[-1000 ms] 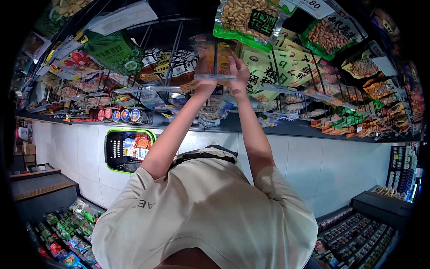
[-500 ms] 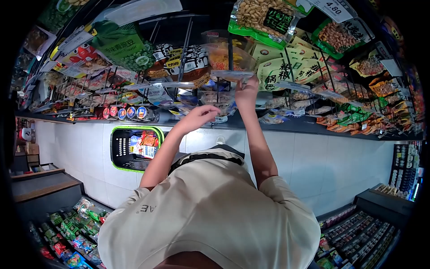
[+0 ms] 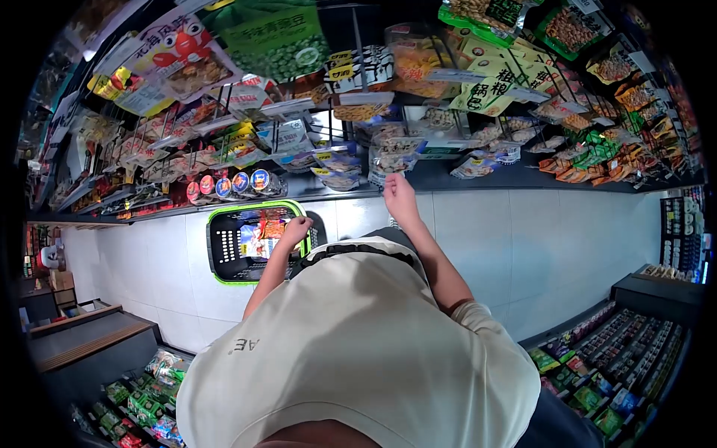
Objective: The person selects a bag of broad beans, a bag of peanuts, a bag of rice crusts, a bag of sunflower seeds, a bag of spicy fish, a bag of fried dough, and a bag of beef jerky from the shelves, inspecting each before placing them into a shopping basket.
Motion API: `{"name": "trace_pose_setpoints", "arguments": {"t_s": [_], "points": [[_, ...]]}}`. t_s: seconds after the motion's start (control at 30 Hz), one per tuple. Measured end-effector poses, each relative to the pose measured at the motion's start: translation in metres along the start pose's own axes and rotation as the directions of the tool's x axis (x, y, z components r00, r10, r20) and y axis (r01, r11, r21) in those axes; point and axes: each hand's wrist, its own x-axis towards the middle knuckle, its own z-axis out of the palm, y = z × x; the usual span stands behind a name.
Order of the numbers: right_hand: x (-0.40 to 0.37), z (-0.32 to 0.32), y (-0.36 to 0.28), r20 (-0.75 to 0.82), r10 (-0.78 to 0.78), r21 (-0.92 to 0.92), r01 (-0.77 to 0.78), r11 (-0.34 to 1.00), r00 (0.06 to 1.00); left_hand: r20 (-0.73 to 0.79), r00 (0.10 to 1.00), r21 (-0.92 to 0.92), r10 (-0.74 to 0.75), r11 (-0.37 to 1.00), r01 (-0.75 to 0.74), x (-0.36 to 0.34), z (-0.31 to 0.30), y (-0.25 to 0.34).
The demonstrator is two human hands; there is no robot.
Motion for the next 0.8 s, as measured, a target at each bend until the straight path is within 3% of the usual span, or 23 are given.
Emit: {"name": "trace_pose_setpoints", "arguments": {"t_s": [0.07,0.13,0.2,0.3,0.33,0.4,0.43,0.5,0.6,0.67,0.73,0.8], "points": [[-0.025,0.034,0.018,0.069,0.045,-0.025,-0.044,0.999,0.997,0.037,0.998,0.018,-0.052,0.998,0.052,-0.011,-0.009,-0.040],[-0.048,0.060,0.036,0.095,0.065,-0.180,-0.047,0.983,0.993,0.027,0.998,0.197,-0.051,0.979,0.044,-0.037,-0.024,-0.057],[-0.074,0.072,0.030,0.093,0.076,-0.162,-0.060,0.985,0.993,0.033,0.998,0.146,-0.048,0.988,0.042,-0.049,-0.029,-0.096],[-0.105,0.082,0.026,0.067,0.045,-0.289,-0.024,0.957,0.997,0.094,0.991,0.060,-0.093,0.994,0.087,-0.063,-0.036,-0.144],[-0.114,0.083,0.033,0.065,0.055,-0.293,-0.033,0.956,0.996,0.091,0.991,0.117,-0.103,0.989,0.092,-0.067,-0.038,-0.160],[-0.128,0.083,0.041,0.052,0.205,-0.259,-0.186,0.948,0.977,0.126,0.963,0.024,-0.236,0.972,0.235,-0.083,-0.043,-0.171],[-0.133,0.083,0.044,0.055,0.211,-0.262,-0.190,0.946,0.976,0.149,0.951,-0.013,-0.272,0.961,0.277,-0.090,-0.046,-0.176],[-0.141,0.082,0.054,0.057,0.271,-0.262,-0.247,0.933,0.961,0.114,0.952,-0.024,-0.283,0.957,0.288,-0.106,-0.050,-0.180],[-0.147,0.088,0.070,0.071,0.144,-0.358,-0.109,0.927,0.987,0.062,0.947,-0.057,-0.316,0.946,0.320,-0.117,-0.048,-0.196],[-0.148,0.090,0.078,0.134,0.187,-0.403,-0.119,0.907,0.973,0.030,0.958,-0.074,-0.286,0.955,0.287,-0.125,-0.048,-0.209],[-0.148,0.096,0.083,0.208,0.240,-0.445,-0.126,0.886,0.948,0.155,0.911,0.018,-0.382,0.923,0.384,-0.128,-0.054,-0.217],[-0.149,0.102,0.097,0.303,0.252,-0.505,-0.069,0.860,0.919,0.161,0.912,0.058,-0.376,0.926,0.372,-0.135,-0.055,-0.228]]}}
